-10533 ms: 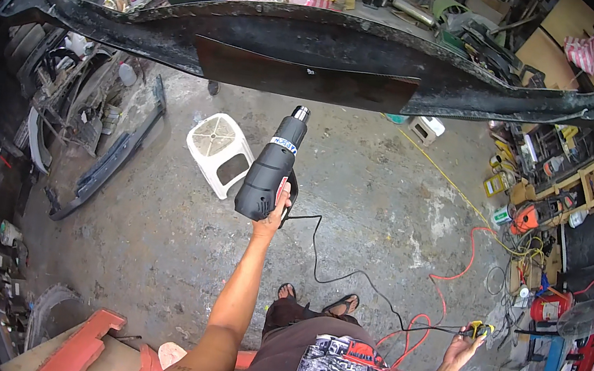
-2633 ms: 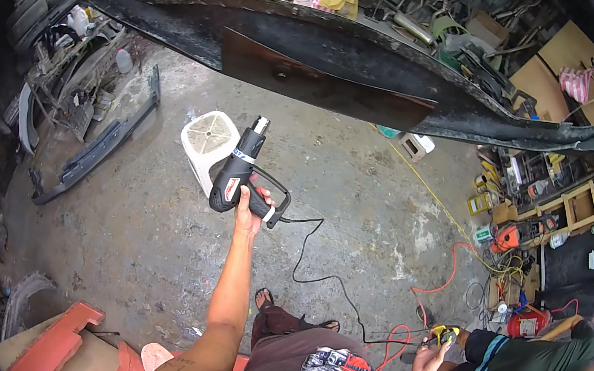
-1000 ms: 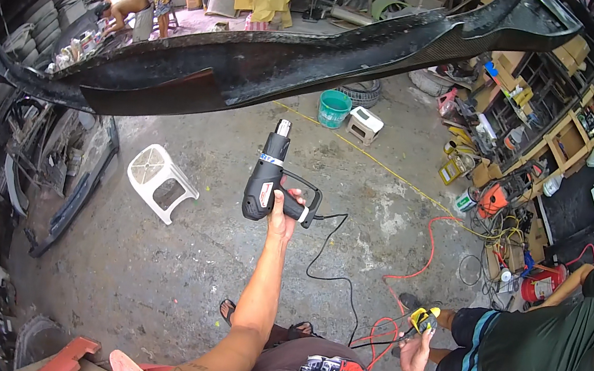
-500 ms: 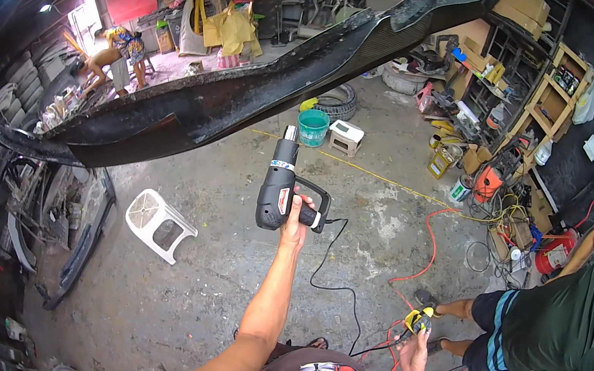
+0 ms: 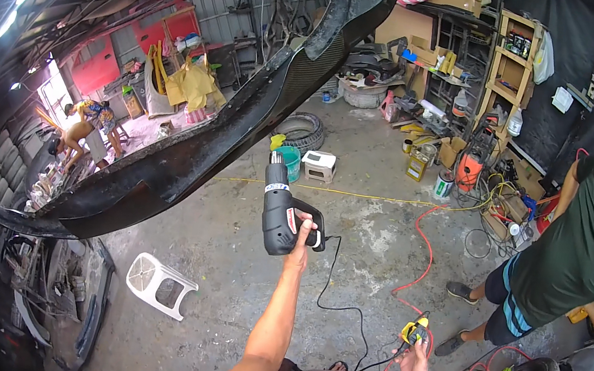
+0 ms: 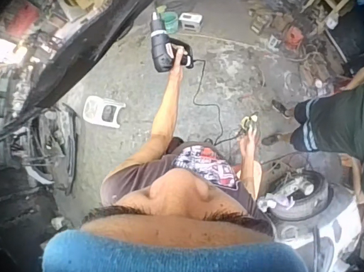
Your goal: The person heats a black car part with a heat gun and then monitors as another person paints a car part with a spray gun.
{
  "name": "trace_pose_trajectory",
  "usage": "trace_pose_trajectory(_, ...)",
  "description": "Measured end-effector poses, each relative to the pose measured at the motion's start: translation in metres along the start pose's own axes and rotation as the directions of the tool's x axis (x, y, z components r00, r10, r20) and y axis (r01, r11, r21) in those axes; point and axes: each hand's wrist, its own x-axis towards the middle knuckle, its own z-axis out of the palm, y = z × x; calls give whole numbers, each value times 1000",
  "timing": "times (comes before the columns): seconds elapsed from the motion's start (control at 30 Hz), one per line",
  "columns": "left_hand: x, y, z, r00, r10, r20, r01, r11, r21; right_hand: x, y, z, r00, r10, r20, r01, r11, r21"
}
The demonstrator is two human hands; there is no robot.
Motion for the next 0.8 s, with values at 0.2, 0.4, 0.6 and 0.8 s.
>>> trace_pose_trajectory(0.2, 10, 3, 33, 970, 219, 108, -242, 913, 327, 2, 11, 12, 997, -56, -50, 58, 997, 41)
trace_pose_trajectory(0.4, 32, -15, 47, 951, 152, 269, -249, 894, 372, 8, 18, 27, 987, -136, -90, 146, 984, 106)
trace_pose_trajectory(0.6, 60, -63, 26, 912, 75, 403, -282, 828, 484, 19, 15, 52, 970, -213, -118, 223, 971, 83)
trace_pose_trajectory(0.8, 78, -65, 48, 897, 110, 427, -318, 832, 454, 37, 12, 54, 963, -241, -119, 246, 969, 28)
